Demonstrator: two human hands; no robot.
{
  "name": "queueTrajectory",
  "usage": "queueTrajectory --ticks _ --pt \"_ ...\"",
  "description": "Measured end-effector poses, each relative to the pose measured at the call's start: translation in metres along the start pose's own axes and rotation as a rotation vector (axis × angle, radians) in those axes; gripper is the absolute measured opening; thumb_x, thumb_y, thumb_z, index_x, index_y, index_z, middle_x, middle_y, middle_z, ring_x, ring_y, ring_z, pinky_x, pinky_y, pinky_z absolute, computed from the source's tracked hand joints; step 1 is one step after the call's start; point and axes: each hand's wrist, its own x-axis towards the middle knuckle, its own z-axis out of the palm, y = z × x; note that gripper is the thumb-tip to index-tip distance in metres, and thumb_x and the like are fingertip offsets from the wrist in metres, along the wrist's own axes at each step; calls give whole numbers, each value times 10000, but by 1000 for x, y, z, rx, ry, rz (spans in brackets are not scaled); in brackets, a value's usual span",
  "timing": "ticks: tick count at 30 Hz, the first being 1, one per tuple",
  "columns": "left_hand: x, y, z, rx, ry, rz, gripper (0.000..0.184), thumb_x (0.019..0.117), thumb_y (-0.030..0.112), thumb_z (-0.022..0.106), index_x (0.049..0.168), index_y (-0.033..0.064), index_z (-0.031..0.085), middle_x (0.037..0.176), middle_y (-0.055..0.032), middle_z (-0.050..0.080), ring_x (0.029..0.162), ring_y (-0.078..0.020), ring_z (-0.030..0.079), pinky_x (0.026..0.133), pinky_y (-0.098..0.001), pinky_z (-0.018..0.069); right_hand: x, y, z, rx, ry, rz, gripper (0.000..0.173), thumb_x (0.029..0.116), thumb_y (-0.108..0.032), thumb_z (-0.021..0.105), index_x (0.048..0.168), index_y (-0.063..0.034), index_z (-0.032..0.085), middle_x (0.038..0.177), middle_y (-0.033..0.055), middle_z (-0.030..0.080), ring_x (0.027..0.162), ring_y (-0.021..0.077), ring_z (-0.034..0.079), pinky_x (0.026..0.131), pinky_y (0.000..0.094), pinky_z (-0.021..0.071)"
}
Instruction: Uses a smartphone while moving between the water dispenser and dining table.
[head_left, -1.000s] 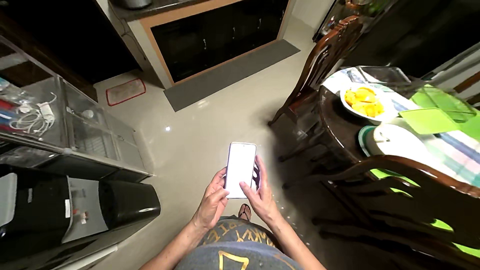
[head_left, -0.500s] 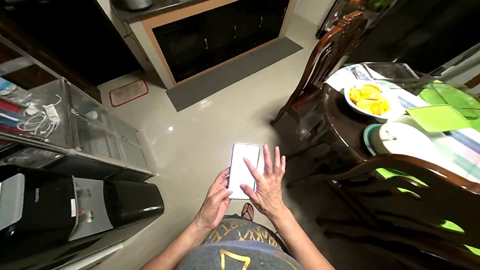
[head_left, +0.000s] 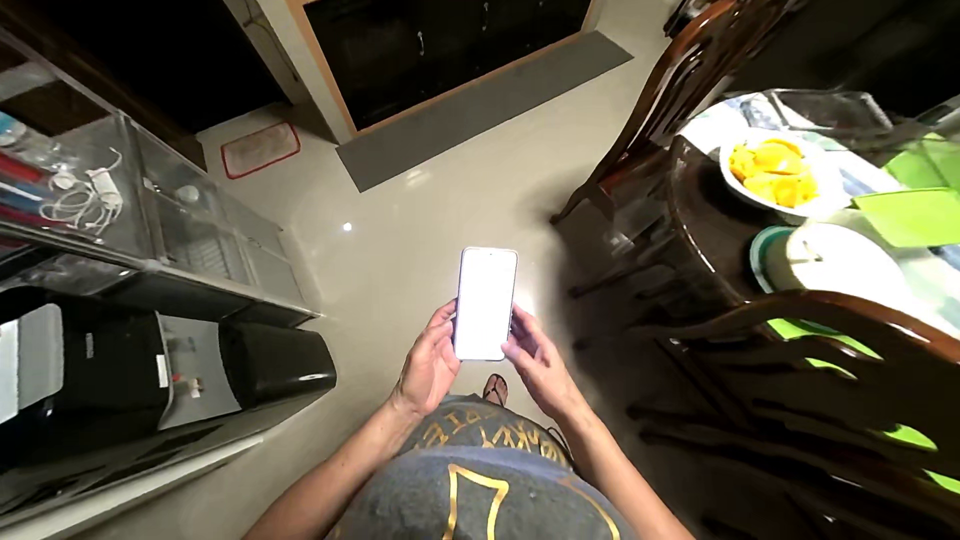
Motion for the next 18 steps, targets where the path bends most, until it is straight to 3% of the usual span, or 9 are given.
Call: queueTrajectory --ticks 7,12,15,18 --pt "1 0 3 -19 26 -3 463 1062 164 259 1496 16 323 1410 -218 537 1269 -310 586 1076 -489 488 -1 0 11 29 -37 -40 798 893 40 603 1552 79 155 1442 223 511 1262 243 604 1047 368 540" --pt "2 0 4 -7 40 5 456 1061 153 252 1487 17 341 1403 -212 541 1264 -302 588 1073 -483 492 2 4 16 0 16 -49 759 910 48 597 1545 69 183 1414 225 531 1238 232 620 1025 352 553" --pt "2 2 5 -12 45 5 457 1057 143 250 1488 20 344 1403 -211 542 1263 -304 589 1070 -484 494 4 4 11 145 -49 -25 774 903 -6 599 1547 54 174 1435 207 512 1265 243 595 1063 409 523" --pt "3 4 5 -20 38 3 469 1044 106 254 1497 22 340 1389 -193 555 1243 -284 602 1061 -471 501 5 3 8 273 -77 4 748 897 -45 615 1526 38 219 1388 162 560 1213 219 625 1053 422 523"
